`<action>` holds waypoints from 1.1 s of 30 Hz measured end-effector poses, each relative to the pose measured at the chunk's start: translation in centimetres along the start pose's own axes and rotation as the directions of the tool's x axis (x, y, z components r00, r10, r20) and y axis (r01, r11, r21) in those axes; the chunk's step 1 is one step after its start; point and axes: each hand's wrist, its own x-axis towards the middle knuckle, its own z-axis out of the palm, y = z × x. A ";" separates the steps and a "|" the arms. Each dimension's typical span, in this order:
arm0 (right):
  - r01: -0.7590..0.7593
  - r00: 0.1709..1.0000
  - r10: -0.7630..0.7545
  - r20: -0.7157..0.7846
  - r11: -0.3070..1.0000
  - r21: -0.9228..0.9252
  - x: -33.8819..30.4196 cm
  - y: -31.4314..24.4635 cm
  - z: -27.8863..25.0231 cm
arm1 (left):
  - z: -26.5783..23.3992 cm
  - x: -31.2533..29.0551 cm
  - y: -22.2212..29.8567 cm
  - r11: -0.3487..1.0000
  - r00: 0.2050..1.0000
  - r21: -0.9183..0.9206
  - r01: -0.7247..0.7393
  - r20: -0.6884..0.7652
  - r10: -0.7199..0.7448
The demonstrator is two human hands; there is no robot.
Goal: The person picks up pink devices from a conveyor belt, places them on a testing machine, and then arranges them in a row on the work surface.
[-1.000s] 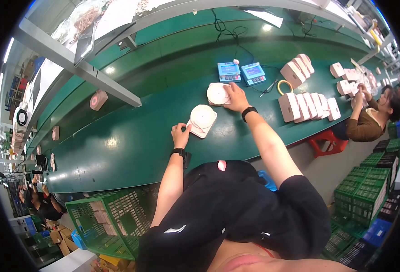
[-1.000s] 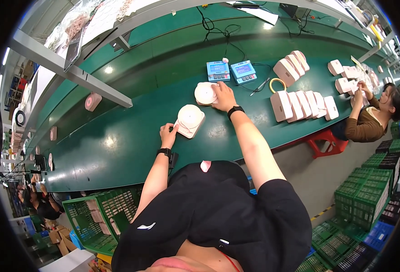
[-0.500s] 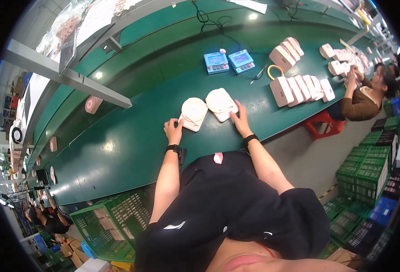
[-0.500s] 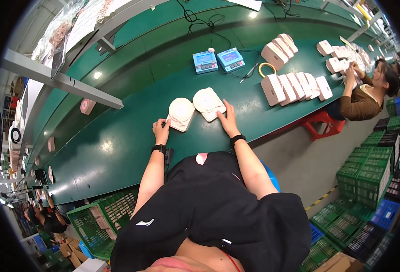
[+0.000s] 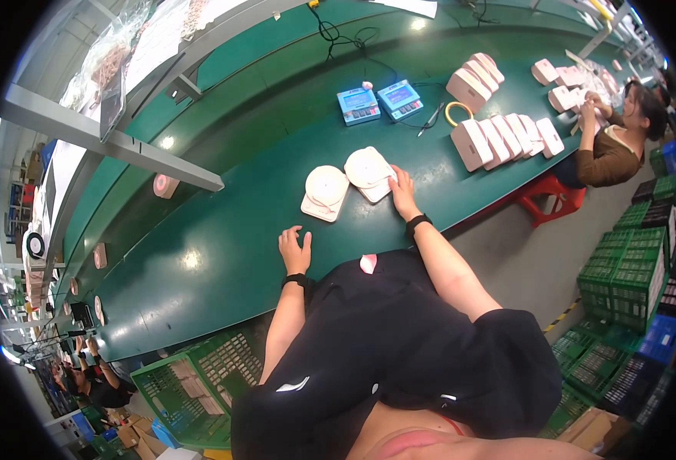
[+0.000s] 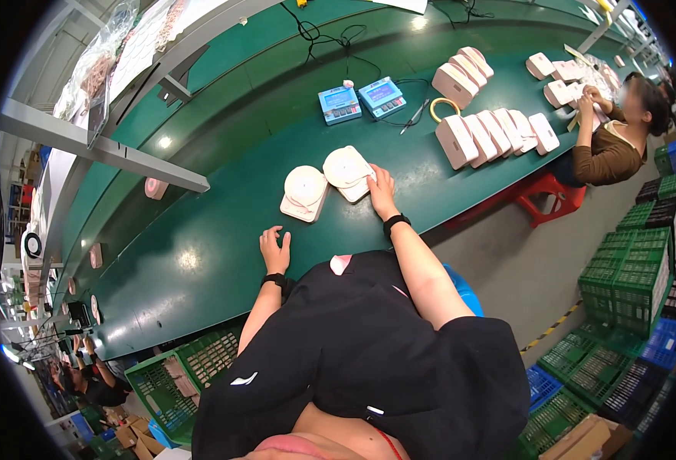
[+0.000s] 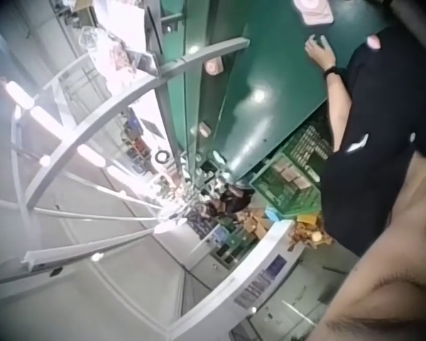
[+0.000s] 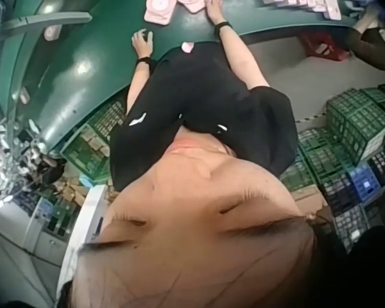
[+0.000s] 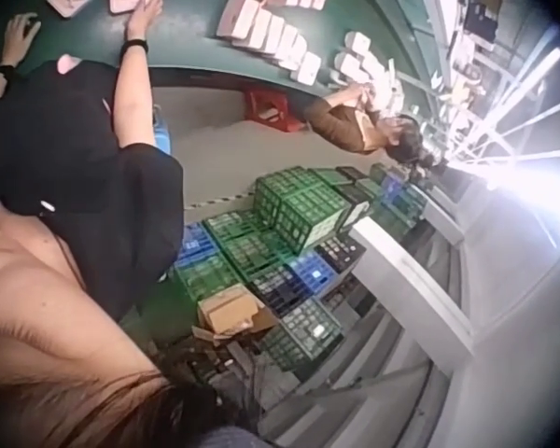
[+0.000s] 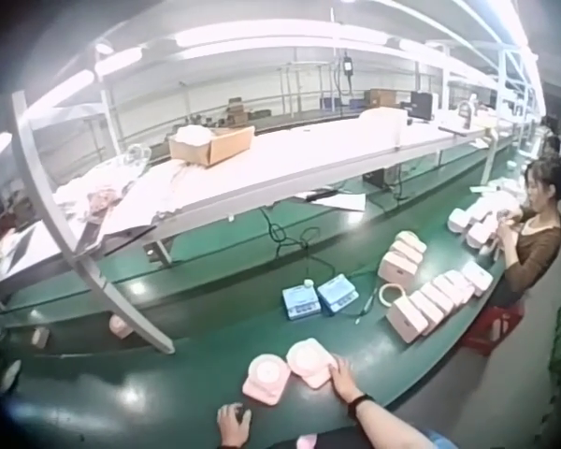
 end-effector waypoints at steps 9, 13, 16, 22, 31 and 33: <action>0.036 0.999 -0.033 0.033 0.996 -0.078 -0.6 -0.5 0.2 | 0.2 -0.2 -0.7 1.000 0.999 -0.017 0.015 -0.045 -0.016; 0.025 0.999 -0.022 0.034 0.996 -0.085 -0.6 -0.3 0.0 | 0.1 -0.1 -0.5 1.000 0.999 -0.007 0.013 -0.042 -0.013; 0.029 0.999 -0.027 0.035 0.996 -0.079 -0.6 -0.3 0.0 | 0.1 -0.2 -0.3 1.000 0.999 0.000 0.016 -0.031 -0.016; 0.043 0.999 -0.040 0.035 0.995 -0.091 -0.8 -0.4 -0.1 | 0.1 -0.3 -0.4 1.000 1.000 -0.005 0.014 -0.019 -0.014; 0.042 0.999 -0.041 0.014 0.996 -0.082 -0.6 -0.1 0.1 | 0.2 -0.1 -0.3 1.000 0.999 -0.007 0.012 -0.032 -0.012; 0.042 0.999 -0.042 0.007 0.999 -0.031 -0.8 0.0 0.1 | 0.2 -0.4 -0.2 1.000 1.000 -0.008 0.019 -0.023 -0.019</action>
